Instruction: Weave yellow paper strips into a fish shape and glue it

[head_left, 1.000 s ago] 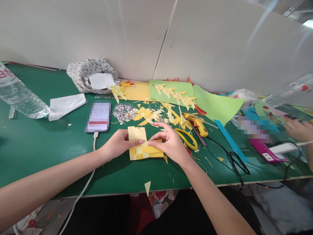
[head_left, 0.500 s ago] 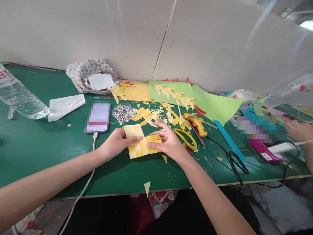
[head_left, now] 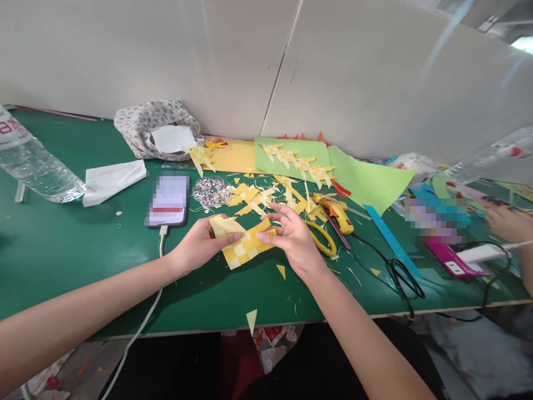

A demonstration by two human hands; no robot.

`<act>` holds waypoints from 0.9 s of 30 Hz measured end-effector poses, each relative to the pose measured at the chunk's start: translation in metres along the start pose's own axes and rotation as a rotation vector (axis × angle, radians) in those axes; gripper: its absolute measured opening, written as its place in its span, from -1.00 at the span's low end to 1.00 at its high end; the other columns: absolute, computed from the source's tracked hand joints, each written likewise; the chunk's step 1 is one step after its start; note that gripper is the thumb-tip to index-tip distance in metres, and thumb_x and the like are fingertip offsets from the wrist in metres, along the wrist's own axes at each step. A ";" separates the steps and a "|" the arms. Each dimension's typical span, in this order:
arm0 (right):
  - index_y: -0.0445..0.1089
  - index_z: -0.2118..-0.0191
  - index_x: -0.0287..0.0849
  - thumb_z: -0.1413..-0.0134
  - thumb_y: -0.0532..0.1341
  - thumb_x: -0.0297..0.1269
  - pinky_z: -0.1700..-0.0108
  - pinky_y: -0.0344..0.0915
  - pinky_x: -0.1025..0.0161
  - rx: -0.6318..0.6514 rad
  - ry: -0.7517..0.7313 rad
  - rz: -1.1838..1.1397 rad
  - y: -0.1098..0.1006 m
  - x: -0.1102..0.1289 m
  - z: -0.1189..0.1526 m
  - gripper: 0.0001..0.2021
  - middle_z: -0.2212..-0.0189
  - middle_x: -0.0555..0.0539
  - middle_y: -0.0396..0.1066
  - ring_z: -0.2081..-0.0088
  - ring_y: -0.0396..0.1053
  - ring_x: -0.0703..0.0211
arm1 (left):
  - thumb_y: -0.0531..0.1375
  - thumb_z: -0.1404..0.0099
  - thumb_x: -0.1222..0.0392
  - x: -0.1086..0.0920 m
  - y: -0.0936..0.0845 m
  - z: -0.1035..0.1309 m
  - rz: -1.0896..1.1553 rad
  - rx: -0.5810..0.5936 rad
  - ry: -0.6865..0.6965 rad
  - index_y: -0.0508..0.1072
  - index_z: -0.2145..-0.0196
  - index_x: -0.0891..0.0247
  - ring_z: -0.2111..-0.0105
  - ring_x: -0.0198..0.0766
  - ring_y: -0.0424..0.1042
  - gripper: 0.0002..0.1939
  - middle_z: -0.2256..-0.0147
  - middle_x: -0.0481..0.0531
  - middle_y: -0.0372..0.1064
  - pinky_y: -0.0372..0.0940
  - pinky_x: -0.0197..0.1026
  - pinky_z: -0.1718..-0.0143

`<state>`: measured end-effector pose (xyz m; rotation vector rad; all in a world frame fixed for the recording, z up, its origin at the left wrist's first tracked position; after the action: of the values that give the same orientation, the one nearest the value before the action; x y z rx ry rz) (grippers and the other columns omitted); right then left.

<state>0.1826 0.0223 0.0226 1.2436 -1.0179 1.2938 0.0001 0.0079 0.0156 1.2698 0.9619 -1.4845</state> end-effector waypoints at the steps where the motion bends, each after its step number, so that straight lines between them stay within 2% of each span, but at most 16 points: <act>1: 0.20 0.04 -0.08 0.46 0.44 -0.37 0.31 0.42 0.27 -0.003 -0.002 -0.003 0.000 0.000 0.000 -0.29 0.26 0.03 0.30 0.44 0.36 0.34 | 0.27 -0.07 0.10 -0.001 0.000 0.000 -0.003 0.001 0.009 0.32 0.46 0.27 0.52 -0.38 0.36 -0.77 0.53 -0.15 0.34 0.24 -0.34 0.47; 6: 0.23 0.06 -0.09 0.44 0.43 -0.38 0.33 0.39 0.31 -0.037 -0.033 -0.004 -0.003 0.002 -0.001 -0.33 0.27 0.04 0.31 0.46 0.30 0.39 | 0.27 -0.07 0.12 -0.001 -0.001 -0.001 -0.001 0.001 0.017 0.32 0.46 0.27 0.52 -0.38 0.35 -0.78 0.54 -0.14 0.35 0.24 -0.34 0.48; 10: 0.24 0.10 -0.10 0.42 0.43 -0.34 0.26 0.39 0.27 -0.087 -0.045 -0.028 -0.004 0.004 0.000 -0.37 0.21 -0.01 0.34 0.37 0.34 0.32 | 0.27 -0.07 0.08 0.001 -0.005 -0.002 0.042 -0.044 -0.013 0.42 0.35 0.29 0.37 -0.27 0.45 -0.76 0.34 0.00 0.48 0.32 -0.28 0.34; 13: 0.24 0.10 -0.10 0.43 0.44 -0.32 0.26 0.40 0.25 -0.090 -0.040 -0.023 -0.003 0.005 0.001 -0.37 0.21 -0.02 0.34 0.38 0.33 0.31 | 0.26 -0.08 0.06 0.003 -0.004 -0.002 0.095 -0.039 -0.030 0.45 0.29 0.28 0.29 -0.22 0.46 -0.72 0.24 0.06 0.49 0.35 -0.23 0.27; 18: 0.23 0.11 -0.08 0.40 0.43 -0.29 0.25 0.41 0.23 -0.125 -0.087 0.010 -0.002 0.004 0.003 -0.39 0.25 0.00 0.35 0.38 0.35 0.29 | 0.27 -0.07 0.07 0.003 -0.003 -0.001 0.105 -0.073 -0.031 0.41 0.34 0.26 0.34 -0.25 0.46 -0.75 0.32 0.01 0.49 0.35 -0.27 0.35; 22: 0.21 0.08 -0.07 0.41 0.44 -0.27 0.24 0.43 0.20 -0.097 -0.052 0.012 -0.001 -0.001 0.002 -0.35 0.22 -0.01 0.33 0.34 0.40 0.22 | 0.26 -0.08 0.04 0.004 -0.004 -0.001 0.112 -0.074 -0.033 0.42 0.30 0.27 0.29 -0.22 0.46 -0.71 0.26 0.05 0.49 0.36 -0.23 0.30; 27: 0.22 0.12 -0.08 0.39 0.43 -0.26 0.25 0.46 0.16 -0.129 -0.072 0.026 -0.001 -0.001 0.002 -0.39 0.32 0.03 0.31 0.39 0.39 0.23 | 0.26 -0.08 0.02 0.003 -0.004 -0.002 0.132 -0.082 -0.007 0.41 0.28 0.28 0.26 -0.19 0.46 -0.68 0.23 0.07 0.48 0.37 -0.20 0.27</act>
<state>0.1840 0.0207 0.0218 1.1886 -1.1541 1.1912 -0.0035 0.0100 0.0125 1.2434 0.9075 -1.3335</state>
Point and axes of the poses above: each hand's wrist, its own z-axis away from the middle knuckle, its own y-axis out of the palm, x = y × z, the point moved 3 cm from there along -z, towards the middle knuckle
